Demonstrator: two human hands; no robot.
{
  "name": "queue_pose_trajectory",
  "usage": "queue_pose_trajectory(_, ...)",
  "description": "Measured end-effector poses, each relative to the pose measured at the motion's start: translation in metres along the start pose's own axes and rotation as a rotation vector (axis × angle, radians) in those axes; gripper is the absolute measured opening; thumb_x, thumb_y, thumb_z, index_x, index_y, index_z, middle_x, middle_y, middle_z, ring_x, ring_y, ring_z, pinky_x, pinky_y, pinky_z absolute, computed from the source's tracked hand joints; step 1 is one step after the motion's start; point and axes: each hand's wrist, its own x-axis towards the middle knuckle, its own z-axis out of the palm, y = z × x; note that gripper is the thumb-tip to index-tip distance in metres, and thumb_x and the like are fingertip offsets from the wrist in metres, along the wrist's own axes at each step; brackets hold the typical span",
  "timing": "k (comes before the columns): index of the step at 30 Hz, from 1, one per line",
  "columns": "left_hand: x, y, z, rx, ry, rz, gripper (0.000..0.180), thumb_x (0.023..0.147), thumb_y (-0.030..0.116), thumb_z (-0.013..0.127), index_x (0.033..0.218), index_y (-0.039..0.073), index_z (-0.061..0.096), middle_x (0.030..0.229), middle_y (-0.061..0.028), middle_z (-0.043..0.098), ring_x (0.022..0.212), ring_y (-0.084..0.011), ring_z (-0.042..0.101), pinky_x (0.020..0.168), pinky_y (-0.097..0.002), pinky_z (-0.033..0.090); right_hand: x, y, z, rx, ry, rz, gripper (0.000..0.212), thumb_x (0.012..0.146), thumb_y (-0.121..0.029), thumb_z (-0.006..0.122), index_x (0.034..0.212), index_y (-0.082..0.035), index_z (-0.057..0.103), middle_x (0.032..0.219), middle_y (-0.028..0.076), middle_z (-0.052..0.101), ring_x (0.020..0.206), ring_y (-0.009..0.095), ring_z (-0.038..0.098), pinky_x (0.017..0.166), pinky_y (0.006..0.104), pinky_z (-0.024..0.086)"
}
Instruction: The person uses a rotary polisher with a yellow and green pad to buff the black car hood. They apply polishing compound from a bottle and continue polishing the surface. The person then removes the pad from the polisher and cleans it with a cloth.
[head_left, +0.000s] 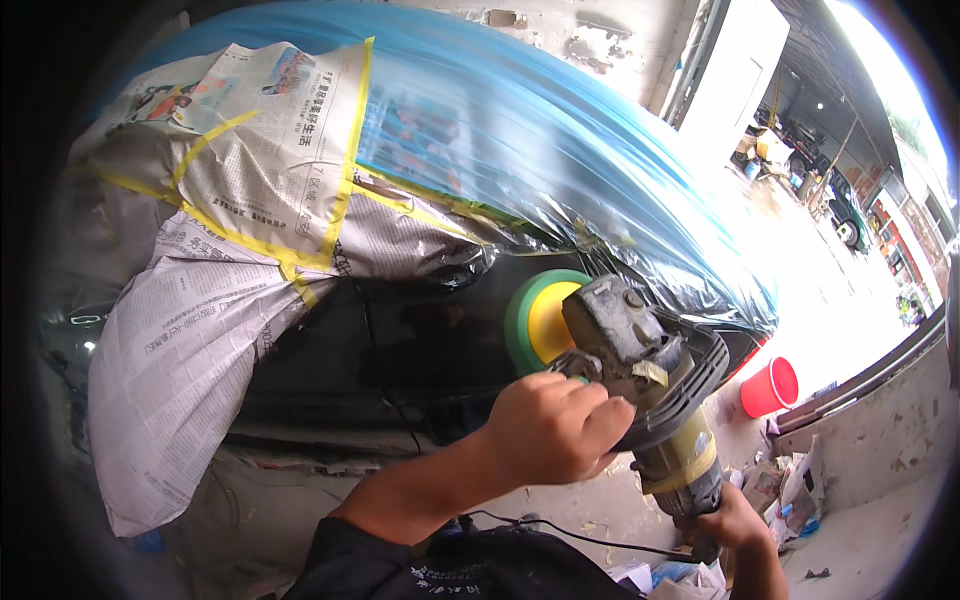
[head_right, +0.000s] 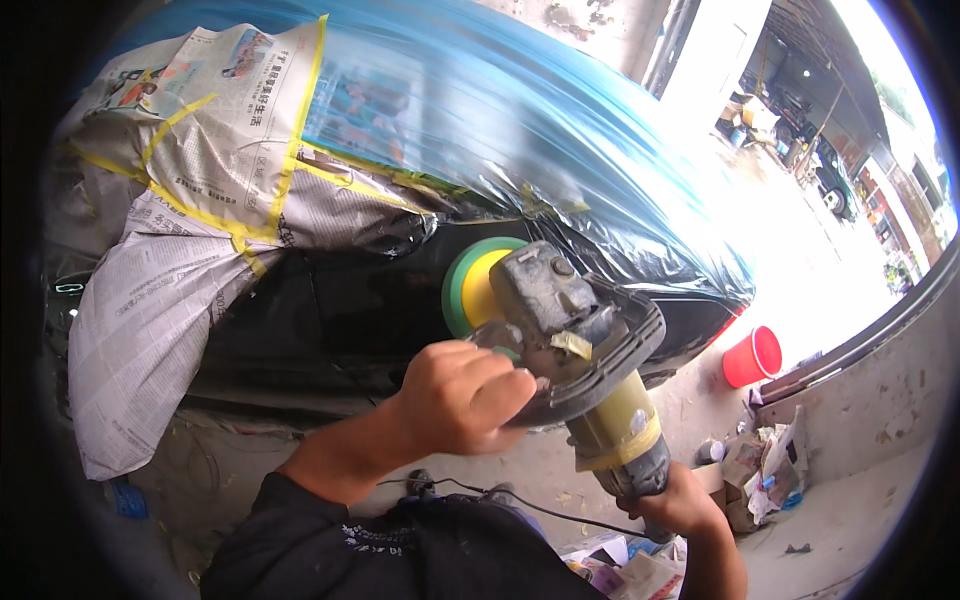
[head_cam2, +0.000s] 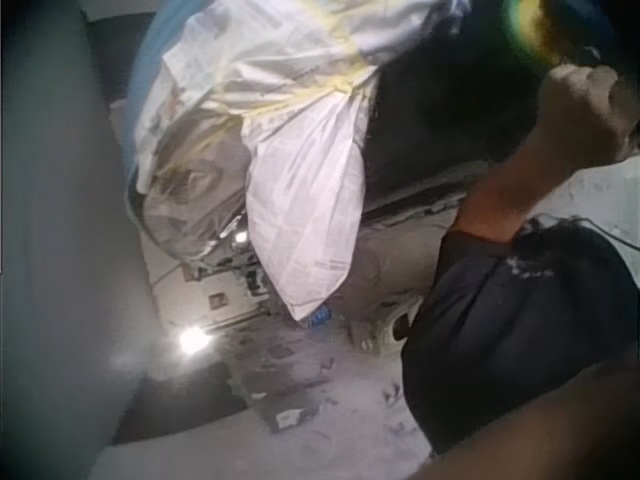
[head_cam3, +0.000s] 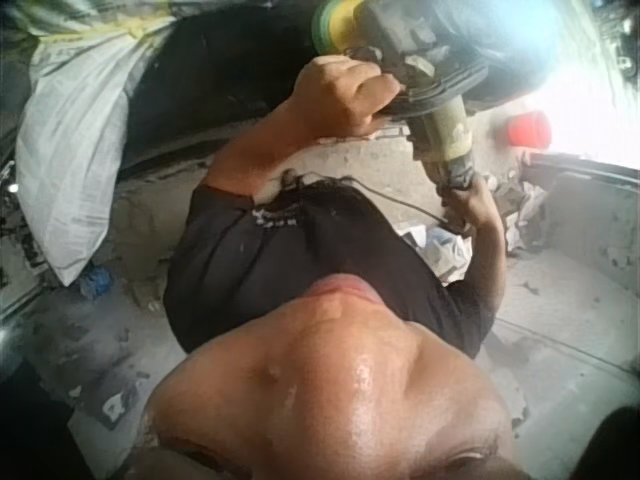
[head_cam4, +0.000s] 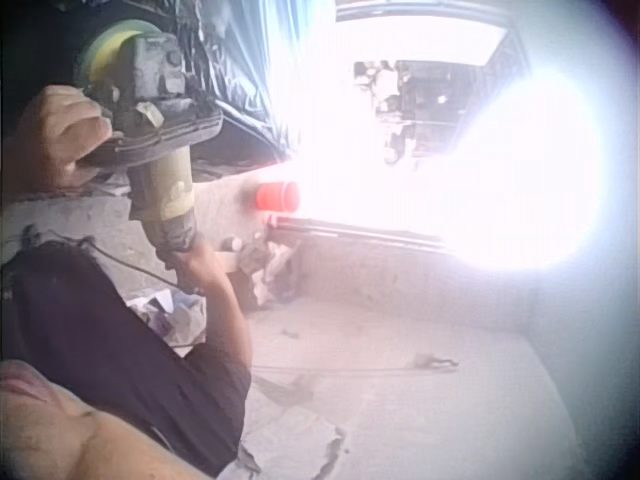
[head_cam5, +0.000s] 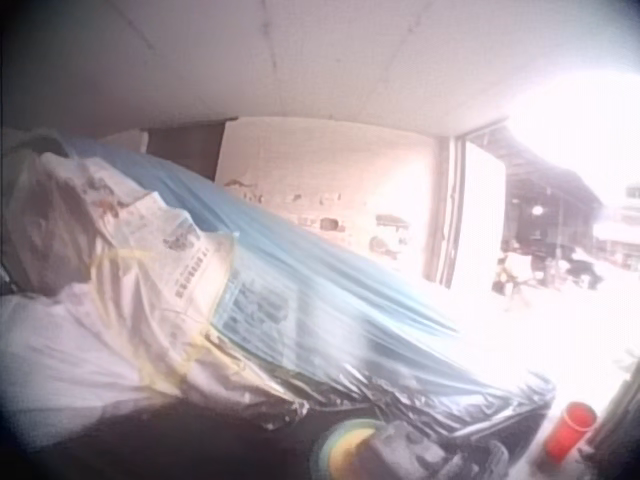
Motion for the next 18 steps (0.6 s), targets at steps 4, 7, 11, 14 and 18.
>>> queue_pose_trajectory(4, 0.019, -0.027, 0.005, -0.065, 0.014, 0.010, 0.028, 0.062, 0.016, 0.080, 0.081, 0.009, 0.060, 0.067, -0.0045, 0.055, 0.054, -0.0257, 0.059, 0.050, -0.0368, 0.048, 0.009, -0.018, 0.009, 0.005, 0.102, 0.036, 0.028, 0.074, -0.015, 0.081, 0.094, 0.001, 0.069, 0.082, 0.007, 0.070, 0.070, 0.016, 0.067, 0.065, 0.0334, 0.054)
queue_pose_trajectory(7, 0.014, -0.028, -0.001, -0.039, -0.018, 0.022, 0.031, 0.060, 0.017, 0.081, 0.083, 0.009, 0.062, 0.068, -0.0049, 0.058, 0.056, -0.0253, 0.060, 0.051, -0.0367, 0.049, 0.010, -0.012, 0.011, -0.011, 0.058, 0.063, 0.027, 0.074, -0.015, 0.080, 0.094, 0.001, 0.069, 0.081, 0.007, 0.070, 0.069, 0.016, 0.067, 0.065, 0.0334, 0.054)
queue_pose_trajectory(11, -0.011, 0.007, -0.009, -0.008, -0.047, -0.005, 0.027, 0.064, 0.018, 0.076, 0.083, 0.012, 0.057, 0.066, -0.0012, 0.048, 0.055, -0.0191, 0.058, 0.047, -0.0345, 0.045, -0.007, 0.019, 0.021, 0.011, 0.014, -0.031, 0.029, 0.074, -0.015, 0.079, 0.096, 0.001, 0.070, 0.083, 0.006, 0.071, 0.073, 0.015, 0.067, 0.067, 0.0331, 0.055)
queue_pose_trajectory(14, 0.003, -0.007, -0.010, -0.016, -0.010, 0.025, 0.028, 0.066, 0.020, 0.078, 0.082, 0.013, 0.056, 0.066, -0.0011, 0.049, 0.055, -0.0198, 0.059, 0.047, -0.0355, 0.046, -0.002, 0.002, 0.016, 0.013, 0.018, 0.051, 0.028, 0.074, -0.015, 0.079, 0.095, 0.002, 0.070, 0.081, 0.007, 0.070, 0.071, 0.016, 0.067, 0.067, 0.0334, 0.055)
queue_pose_trajectory(18, 0.023, -0.038, -0.010, 0.003, 0.063, -0.058, 0.025, 0.069, 0.019, 0.078, 0.080, 0.011, 0.056, 0.065, -0.0060, 0.055, 0.055, -0.0286, 0.061, 0.050, -0.0394, 0.051, 0.009, -0.046, 0.004, -0.008, 0.024, 0.044, 0.030, 0.075, -0.010, 0.079, 0.099, 0.002, 0.067, 0.082, 0.008, 0.069, 0.068, 0.017, 0.068, 0.064, 0.0324, 0.057)
